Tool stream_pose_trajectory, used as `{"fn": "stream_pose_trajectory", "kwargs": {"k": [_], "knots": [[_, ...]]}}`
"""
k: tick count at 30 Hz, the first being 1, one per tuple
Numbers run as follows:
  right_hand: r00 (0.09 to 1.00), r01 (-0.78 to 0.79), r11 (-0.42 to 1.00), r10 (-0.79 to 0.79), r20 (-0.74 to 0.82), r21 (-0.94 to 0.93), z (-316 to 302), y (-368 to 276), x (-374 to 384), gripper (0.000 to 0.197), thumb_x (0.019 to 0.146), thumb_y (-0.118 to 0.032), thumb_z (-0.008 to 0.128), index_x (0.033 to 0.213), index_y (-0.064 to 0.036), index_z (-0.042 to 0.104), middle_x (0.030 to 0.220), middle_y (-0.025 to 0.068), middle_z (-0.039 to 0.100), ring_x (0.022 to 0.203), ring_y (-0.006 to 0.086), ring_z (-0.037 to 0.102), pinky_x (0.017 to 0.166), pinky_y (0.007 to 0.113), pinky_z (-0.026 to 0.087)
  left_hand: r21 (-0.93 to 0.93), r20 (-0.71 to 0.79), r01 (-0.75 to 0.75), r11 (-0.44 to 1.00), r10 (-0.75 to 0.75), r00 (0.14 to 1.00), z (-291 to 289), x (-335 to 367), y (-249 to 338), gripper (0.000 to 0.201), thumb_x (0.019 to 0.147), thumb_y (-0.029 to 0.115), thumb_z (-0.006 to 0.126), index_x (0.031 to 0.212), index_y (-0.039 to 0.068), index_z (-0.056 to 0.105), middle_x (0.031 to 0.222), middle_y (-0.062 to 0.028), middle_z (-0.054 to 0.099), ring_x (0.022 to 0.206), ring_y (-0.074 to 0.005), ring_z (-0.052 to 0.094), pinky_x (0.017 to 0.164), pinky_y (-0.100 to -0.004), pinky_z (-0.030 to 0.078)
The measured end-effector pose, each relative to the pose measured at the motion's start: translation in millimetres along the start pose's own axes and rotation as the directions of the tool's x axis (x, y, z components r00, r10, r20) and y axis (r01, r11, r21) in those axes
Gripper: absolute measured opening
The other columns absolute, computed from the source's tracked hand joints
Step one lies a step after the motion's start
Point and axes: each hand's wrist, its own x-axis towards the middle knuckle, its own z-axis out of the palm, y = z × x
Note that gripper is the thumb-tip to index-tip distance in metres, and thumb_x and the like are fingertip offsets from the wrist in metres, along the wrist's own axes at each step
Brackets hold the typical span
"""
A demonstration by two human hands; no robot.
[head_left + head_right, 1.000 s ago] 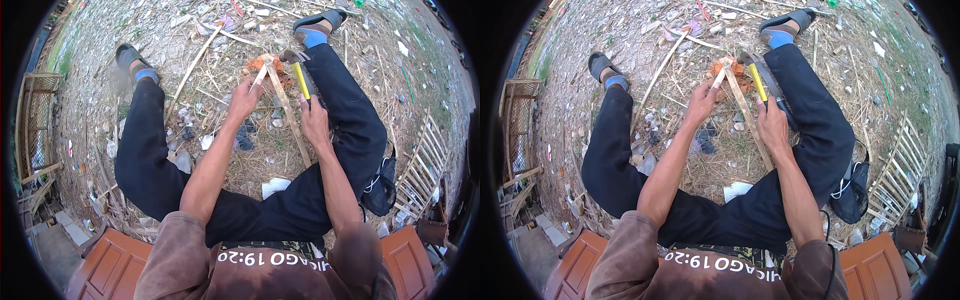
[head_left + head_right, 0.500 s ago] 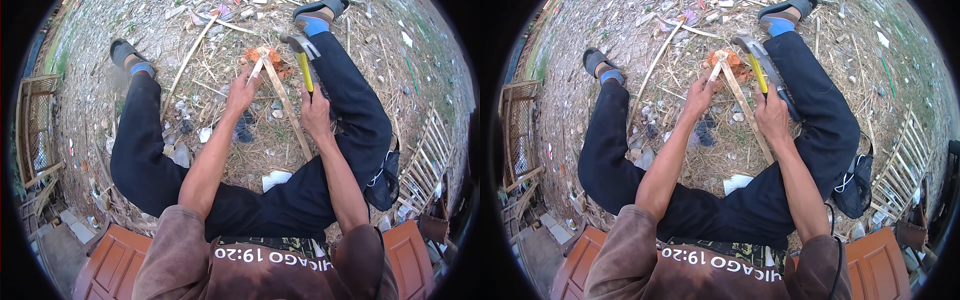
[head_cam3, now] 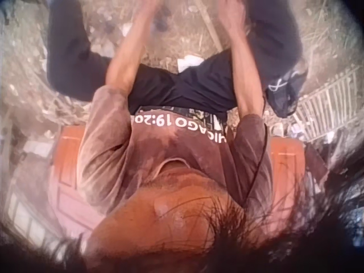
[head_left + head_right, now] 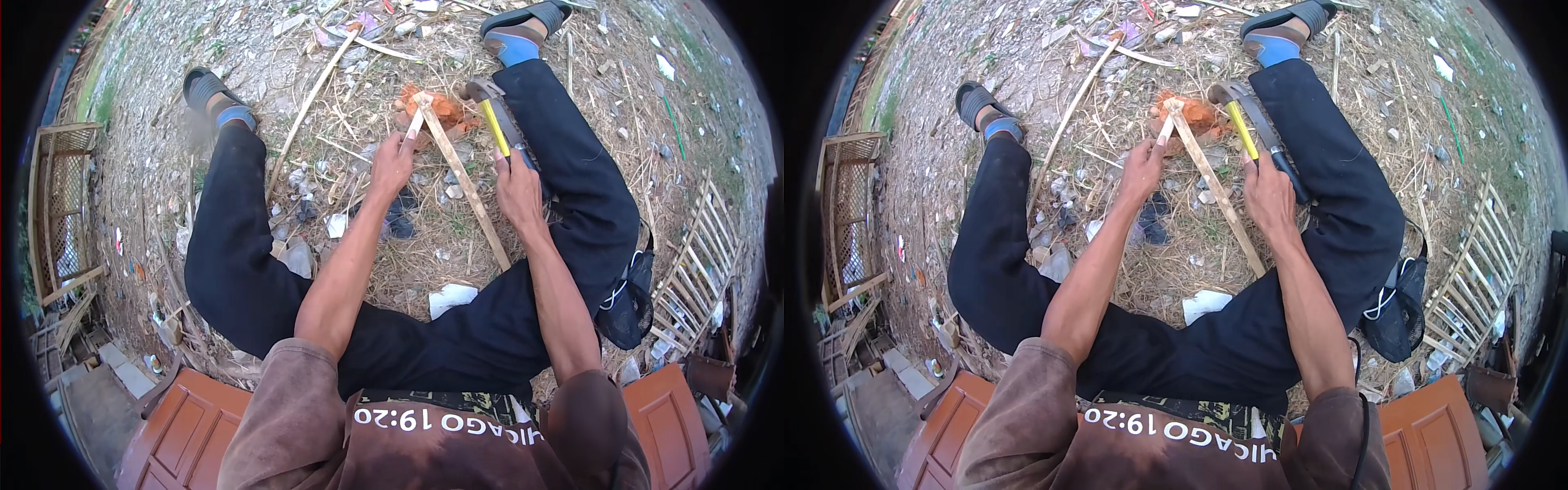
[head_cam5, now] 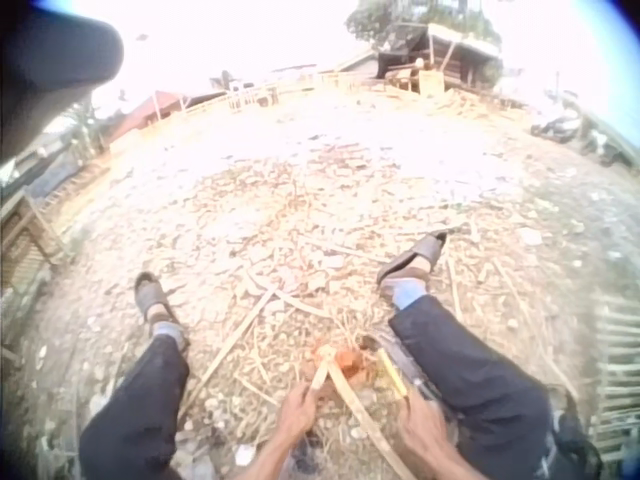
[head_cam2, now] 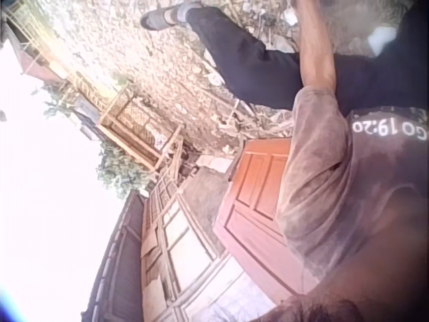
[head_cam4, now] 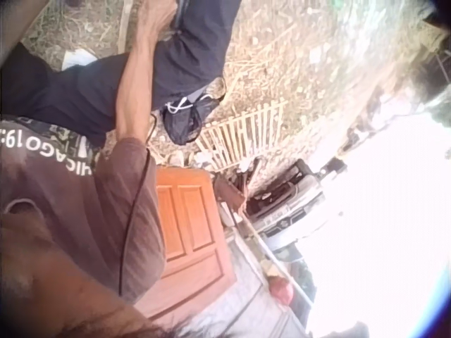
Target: The person assembles a triangular frame from wooden sticks, using a hammer to drive nails into the joints and a knife to trim the ends of the sticks while sitting on the ground.
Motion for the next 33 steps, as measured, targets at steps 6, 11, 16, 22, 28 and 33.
{"fn": "stream_pose_trajectory", "kwargs": {"k": [6, 11, 16, 22, 28, 33], "knots": [[0.998, 0.052, 0.988, -0.049, -0.025, 0.147, -3.7, -14.3, 4.5, 0.03, 0.103, -0.03, 0.053, 0.099, -0.0007, 0.054, 0.067, 0.0278, 0.06, 0.067, 0.05, 0.061, 0.059, 0.057, 0.043, -0.022, -0.017, -0.052, 0.998, 0.052, 0.999, 3.0, 1.0, 10.8, 0.038, 0.101, 0.037, 0.052, 0.102, 0.002, 0.067, 0.084, -0.0199, 0.069, 0.083, -0.0367, 0.066, 0.076, -0.0459, 0.048], [0.999, -0.027, 0.992, 0.023, 0.031, 0.12, -0.3, 1.8, 6.4, 0.03, 0.103, -0.03, 0.051, 0.102, -0.0006, 0.056, 0.072, 0.029, 0.062, 0.069, 0.0503, 0.062, 0.061, 0.056, 0.044, 0.067, -0.153, -0.207, 0.976, 0.215, 0.965, 3.4, -1.5, -4.5, 0.036, 0.102, 0.035, 0.053, 0.099, 0.001, 0.065, 0.067, -0.0054, 0.058, 0.061, -0.0141, 0.052, 0.059, -0.0336, 0.042], [0.992, 0.102, 0.909, -0.061, -0.113, 0.404, -18.2, -40.4, 13.2, 0.032, 0.103, -0.032, 0.053, 0.1, -0.0004, 0.053, 0.066, 0.0245, 0.059, 0.063, 0.0482, 0.059, 0.056, 0.053, 0.042, 0.011, -0.051, -0.07, 0.997, 0.07, 0.996, -0.6, -5.9, 4.2, 0.041, 0.1, 0.04, 0.054, 0.1, 0.0, 0.065, 0.078, -0.0238, 0.066, 0.077, -0.0381, 0.066, 0.073, -0.047, 0.048], [0.997, -0.082, 0.99, 0.083, -0.003, 0.11, 8.8, 9.9, 20.6, 0.033, 0.105, -0.03, 0.046, 0.098, 0.0015, 0.055, 0.07, 0.0301, 0.06, 0.078, 0.0527, 0.06, 0.064, 0.058, 0.042, -0.076, -0.031, -0.112, 0.991, 0.11, 0.993, -0.9, -1.9, 40.5, 0.04, 0.1, 0.039, 0.053, 0.101, 0.001, 0.066, 0.075, -0.022, 0.066, 0.073, -0.0371, 0.066, 0.07, -0.0445, 0.048], [0.996, 0.009, 0.953, 0.018, -0.087, 0.303, -32.5, -48.3, 29.5, 0.039, 0.104, -0.036, 0.051, 0.092, 0.0012, 0.051, 0.069, 0.0217, 0.059, 0.066, 0.0415, 0.062, 0.061, 0.048, 0.044, -0.032, -0.059, -0.136, 0.99, 0.134, 0.989, 1.0, -4.8, 12.8, 0.036, 0.1, 0.037, 0.056, 0.103, 0.002, 0.066, 0.072, -0.018, 0.066, 0.072, -0.0329, 0.067, 0.068, -0.0436, 0.049], [0.999, -0.038, 0.942, 0.049, -0.023, 0.333, -6.5, -22.9, 23.0, 0.034, 0.095, -0.031, 0.065, 0.092, 0.0015, 0.056, 0.07, 0.016, 0.06, 0.063, 0.0277, 0.057, 0.064, 0.042, 0.045, -0.214, 0.044, -0.054, 0.975, 0.064, 0.997, -0.8, 2.4, 0.8, 0.035, 0.102, 0.035, 0.053, 0.1, 0.002, 0.065, 0.069, -0.0093, 0.065, 0.06, -0.0192, 0.061, 0.057, -0.0355, 0.045]]}}
